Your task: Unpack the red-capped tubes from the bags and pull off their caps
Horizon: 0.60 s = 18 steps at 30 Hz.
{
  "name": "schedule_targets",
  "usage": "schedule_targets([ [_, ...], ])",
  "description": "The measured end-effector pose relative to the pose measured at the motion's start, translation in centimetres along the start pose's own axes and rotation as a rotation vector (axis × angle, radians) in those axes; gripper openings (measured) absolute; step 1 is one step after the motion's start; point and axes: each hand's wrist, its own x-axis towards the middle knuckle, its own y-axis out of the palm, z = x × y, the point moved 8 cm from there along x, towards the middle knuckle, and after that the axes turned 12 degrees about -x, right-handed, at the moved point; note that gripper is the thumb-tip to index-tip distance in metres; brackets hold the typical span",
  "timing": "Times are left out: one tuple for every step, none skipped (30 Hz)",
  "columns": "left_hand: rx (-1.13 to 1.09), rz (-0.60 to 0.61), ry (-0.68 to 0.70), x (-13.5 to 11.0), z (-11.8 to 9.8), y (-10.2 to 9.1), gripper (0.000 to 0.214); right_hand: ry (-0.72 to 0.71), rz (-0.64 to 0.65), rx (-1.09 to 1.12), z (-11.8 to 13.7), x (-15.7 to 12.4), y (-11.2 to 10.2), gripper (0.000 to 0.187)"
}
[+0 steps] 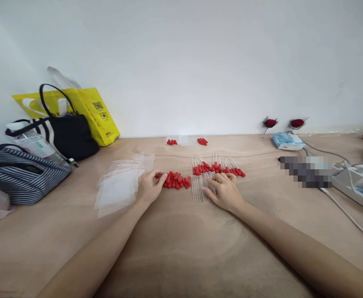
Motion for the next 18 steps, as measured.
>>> schedule_targets([
  [-0.011,-0.010,-0.003,0.0,0.1,-0.1,0.023,-0.006,0.002,0.005,0.0,0.0,0.0,0.030],
  [-0.017,-0.027,-0.002,0.0,0.1,-0.3,0.025,-0.012,0.003,0.012,0.1,0.0,-0.1,0.031],
  [-0.015,-0.052,0.005,0.0,0.0,-0.6,0.026,-0.018,0.002,0.019,0.1,-0.1,-0.2,0.033],
  [-0.004,-0.083,0.019,0.1,-0.1,-1.0,0.027,-0.022,-0.002,0.024,0.1,-0.1,-0.2,0.033],
  [0.014,-0.110,0.039,0.2,-0.5,-1.3,0.026,-0.020,-0.011,0.029,0.0,-0.2,-0.4,0.033],
  [0.039,-0.127,0.061,0.4,-0.9,-1.6,0.025,-0.012,-0.022,0.031,-0.1,-0.2,-0.5,0.033],
  [0.072,-0.132,0.082,0.6,-1.5,-1.7,0.024,0.002,-0.038,0.034,-0.4,-0.4,-0.6,0.032],
  [0.111,-0.117,0.095,1.0,-2.1,-1.5,0.022,0.016,-0.055,0.037,-0.7,-0.5,-0.8,0.030],
  [0.151,-0.080,0.099,1.5,-2.7,-1.0,0.019,0.028,-0.075,0.042,-1.1,-0.7,-0.9,0.029],
  [0.188,-0.024,0.097,2.1,-3.3,-0.3,0.016,0.035,-0.095,0.047,-1.5,-1.0,-1.1,0.027],
  [0.220,0.045,0.090,2.7,-3.9,0.7,0.014,0.038,-0.116,0.053,-1.9,-1.2,-1.3,0.025],
  [0.239,0.127,0.077,3.3,-4.5,2.0,0.012,0.038,-0.132,0.058,-2.3,-1.6,-1.5,0.024],
  [0.251,0.197,0.063,3.9,-5.1,3.3,0.011,0.039,-0.146,0.061,-2.8,-1.9,-1.7,0.023],
  [0.261,0.246,0.035,4.4,-5.6,4.5,0.010,0.041,-0.153,0.063,-3.2,-2.2,-1.9,0.022],
  [0.261,0.295,-0.019,4.9,-5.7,5.8,0.011,0.046,-0.156,0.064,-3.6,-2.5,-2.0,0.021],
  [0.256,0.319,-0.040,5.3,-6.0,7.0,0.014,0.053,-0.156,0.066,-4.0,-2.8,-2.2,0.021],
  [0.252,0.333,-0.056,5.7,-6.2,8.1,0.020,0.063,-0.156,0.067,-4.4,-3.0,-2.3,0.020],
  [0.246,0.342,-0.069,6.0,-6.3,9.1,0.025,0.076,-0.157,0.068,-4.7,-3.1,-2.4,0.020],
])
